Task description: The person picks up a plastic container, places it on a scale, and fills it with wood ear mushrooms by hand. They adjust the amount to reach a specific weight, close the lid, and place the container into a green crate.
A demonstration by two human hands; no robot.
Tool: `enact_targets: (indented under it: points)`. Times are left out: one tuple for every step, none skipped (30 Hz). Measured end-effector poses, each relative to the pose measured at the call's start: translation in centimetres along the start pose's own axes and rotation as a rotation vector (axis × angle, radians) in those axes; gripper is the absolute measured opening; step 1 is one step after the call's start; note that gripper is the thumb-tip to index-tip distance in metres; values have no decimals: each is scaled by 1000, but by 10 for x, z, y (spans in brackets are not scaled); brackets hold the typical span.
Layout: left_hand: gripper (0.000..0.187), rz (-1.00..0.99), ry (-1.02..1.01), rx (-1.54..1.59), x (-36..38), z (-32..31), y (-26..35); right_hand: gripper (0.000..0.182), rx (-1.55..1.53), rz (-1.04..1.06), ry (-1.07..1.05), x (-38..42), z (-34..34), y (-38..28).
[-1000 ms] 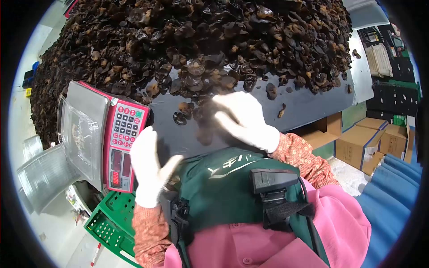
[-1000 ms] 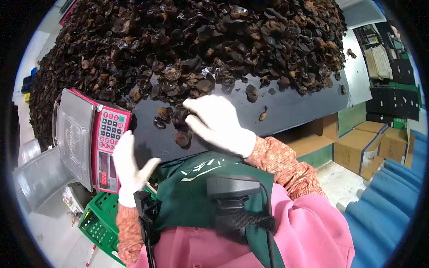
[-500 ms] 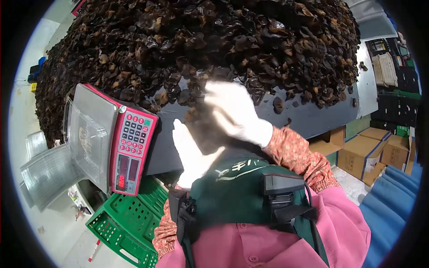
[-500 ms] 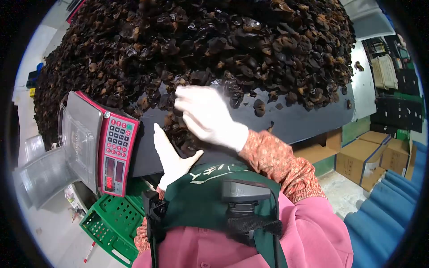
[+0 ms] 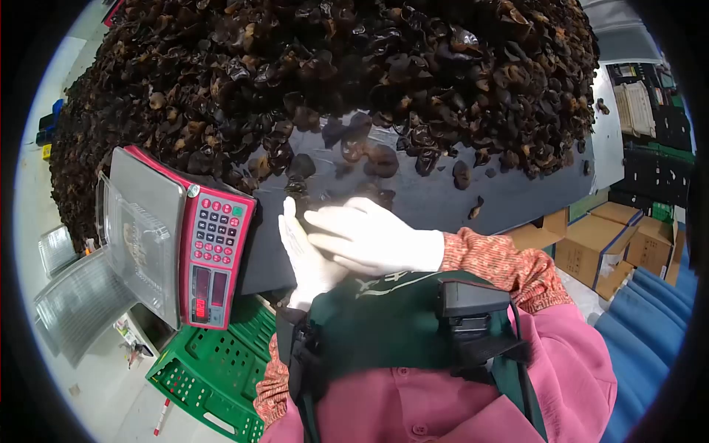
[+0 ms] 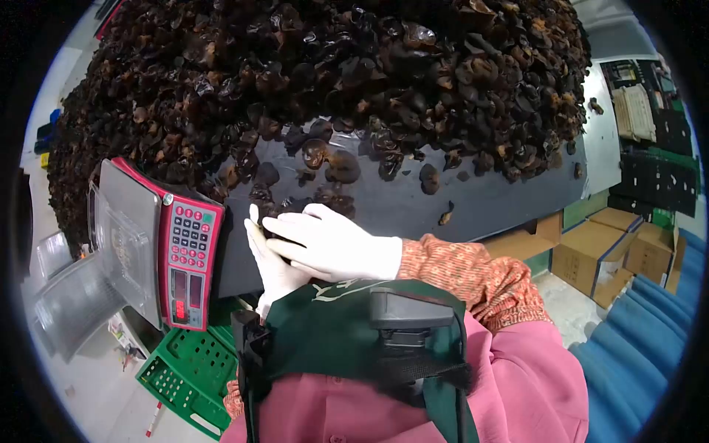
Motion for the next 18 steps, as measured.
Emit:
enact_targets:
  points:
    - [132, -35, -73, -21, -6, -1, 8, 46, 4, 60, 4, 6, 8, -3]
    - [129, -64, -145, -44, -12, 3, 16, 52, 2, 96, -9, 23, 10, 0]
    - [127, -97, -214, -65, -15, 4, 20, 51, 40, 77, -8, 26, 17, 2]
    - [126, -149, -154, -14, -12, 5, 18, 50, 77, 59, -8, 29, 23, 4]
    - [128, -170, -144, -33, -13, 5, 19, 50, 115, 43, -8, 30, 29, 6]
    - [130, -191, -135, -53, -14, 5, 21, 57, 181, -5, -60, 29, 35, 10]
    - [132, -213, -128, -74, -15, 6, 23, 73, 234, -44, -89, 34, 35, 20]
    - [136, -218, -142, -110, -17, 8, 24, 83, 249, -135, -79, 34, 41, 31]
    - [138, -74, -216, -53, -24, 6, 20, 93, 266, -226, -69, 32, 48, 42]
    - [139, -122, -184, -97, -27, 9, 24, 110, 263, -297, -48, 28, 54, 51]
    - [140, -170, -152, -140, -30, 12, 28, 119, 312, -357, -73, 23, 58, 58]
    - [141, -163, -188, -155, -35, 11, 29, 123, 335, -380, -98, 22, 56, 65]
    - [141, -155, -224, -170, -43, 11, 32, 126, 358, -401, -124, 21, 53, 70]
    - [142, -148, -259, -187, -50, 12, 35, 128, 358, -414, -173, 20, 48, 69]
    - [141, -109, -319, -191, -56, 9, 34, 129, 358, -426, -220, 20, 44, 67]
    - [141, -67, -379, -194, -61, 7, 33, 131, 358, -437, -268, 20, 39, 65]
    - [141, -25, -439, -197, -64, 4, 31, 131, 343, -409, -269, 19, 36, 60]
    - [136, -16, -467, -200, -66, 3, 31, 131, 360, -411, -290, 19, 35, 57]
Point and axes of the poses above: each hand's wrist, its own x-axis away from the middle knuckle, its own z-axis out of the back of the hand, y = z × x, the point moved 9 cm from there along -x, towards the middle knuckle, and after that the axes turned 10 degrees about y, right-handed, at the moved point
